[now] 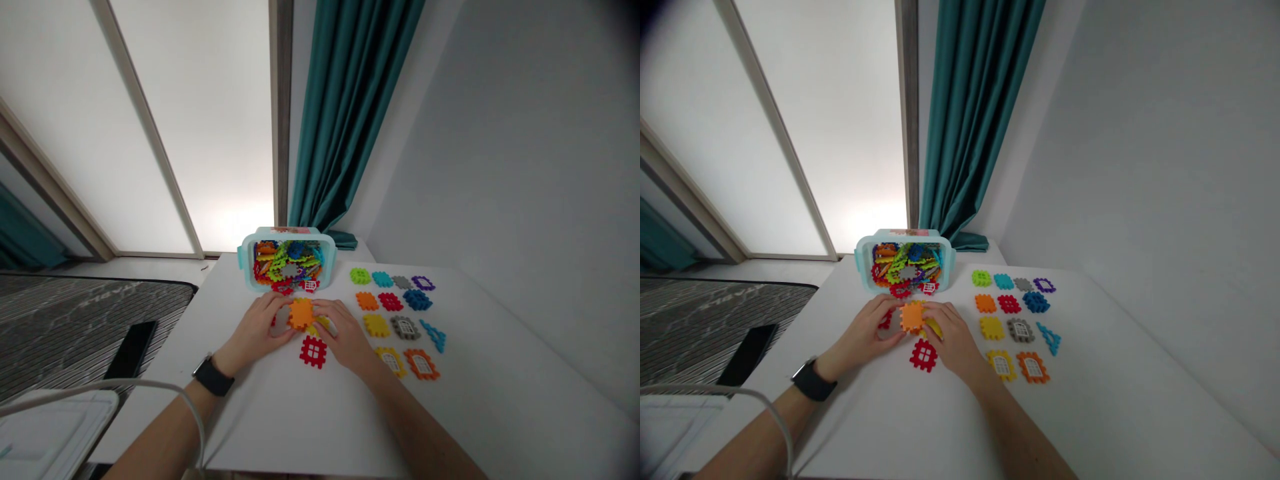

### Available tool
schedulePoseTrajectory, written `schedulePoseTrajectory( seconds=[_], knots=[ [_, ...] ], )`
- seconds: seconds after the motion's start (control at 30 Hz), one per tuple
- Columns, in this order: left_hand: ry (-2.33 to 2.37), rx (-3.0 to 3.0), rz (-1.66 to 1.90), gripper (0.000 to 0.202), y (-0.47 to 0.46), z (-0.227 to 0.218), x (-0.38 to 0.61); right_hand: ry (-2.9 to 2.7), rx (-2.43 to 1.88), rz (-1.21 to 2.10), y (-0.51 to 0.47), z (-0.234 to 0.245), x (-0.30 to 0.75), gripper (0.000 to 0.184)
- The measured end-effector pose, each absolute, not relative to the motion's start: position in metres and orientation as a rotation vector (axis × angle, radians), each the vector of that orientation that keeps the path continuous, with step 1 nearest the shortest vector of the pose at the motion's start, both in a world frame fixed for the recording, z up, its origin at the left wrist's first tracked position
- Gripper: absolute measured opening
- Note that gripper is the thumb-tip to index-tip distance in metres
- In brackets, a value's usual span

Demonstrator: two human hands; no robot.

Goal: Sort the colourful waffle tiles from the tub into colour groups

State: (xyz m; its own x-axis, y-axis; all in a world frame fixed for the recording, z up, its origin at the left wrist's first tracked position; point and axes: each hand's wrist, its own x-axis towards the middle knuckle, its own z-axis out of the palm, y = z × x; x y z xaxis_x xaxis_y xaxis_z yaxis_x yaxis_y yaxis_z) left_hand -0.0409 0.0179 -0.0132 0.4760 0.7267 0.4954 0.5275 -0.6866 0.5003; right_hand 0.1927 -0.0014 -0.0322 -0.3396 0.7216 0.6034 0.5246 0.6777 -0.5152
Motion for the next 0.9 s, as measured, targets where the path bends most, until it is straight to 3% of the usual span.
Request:
schedulePoseTrajectory(
  seconds=[0.5,0.73,0.9],
  knots=[
    [1.010,2.327,1.088,0.038,0.010,-0.016,-0.024,-2.175,-0.999,0.271,-0.013,-0.005,0.209,0.018],
    [0.904,2.310,1.024,0.037,0.010,0.000,0.007,-2.147,-1.018,0.285,-0.015,0.002,0.242,0.033],
    [0.829,2.313,0.984,0.036,0.024,0.009,0.044,-2.104,-1.055,0.284,-0.010,0.009,0.279,0.031]
  ],
)
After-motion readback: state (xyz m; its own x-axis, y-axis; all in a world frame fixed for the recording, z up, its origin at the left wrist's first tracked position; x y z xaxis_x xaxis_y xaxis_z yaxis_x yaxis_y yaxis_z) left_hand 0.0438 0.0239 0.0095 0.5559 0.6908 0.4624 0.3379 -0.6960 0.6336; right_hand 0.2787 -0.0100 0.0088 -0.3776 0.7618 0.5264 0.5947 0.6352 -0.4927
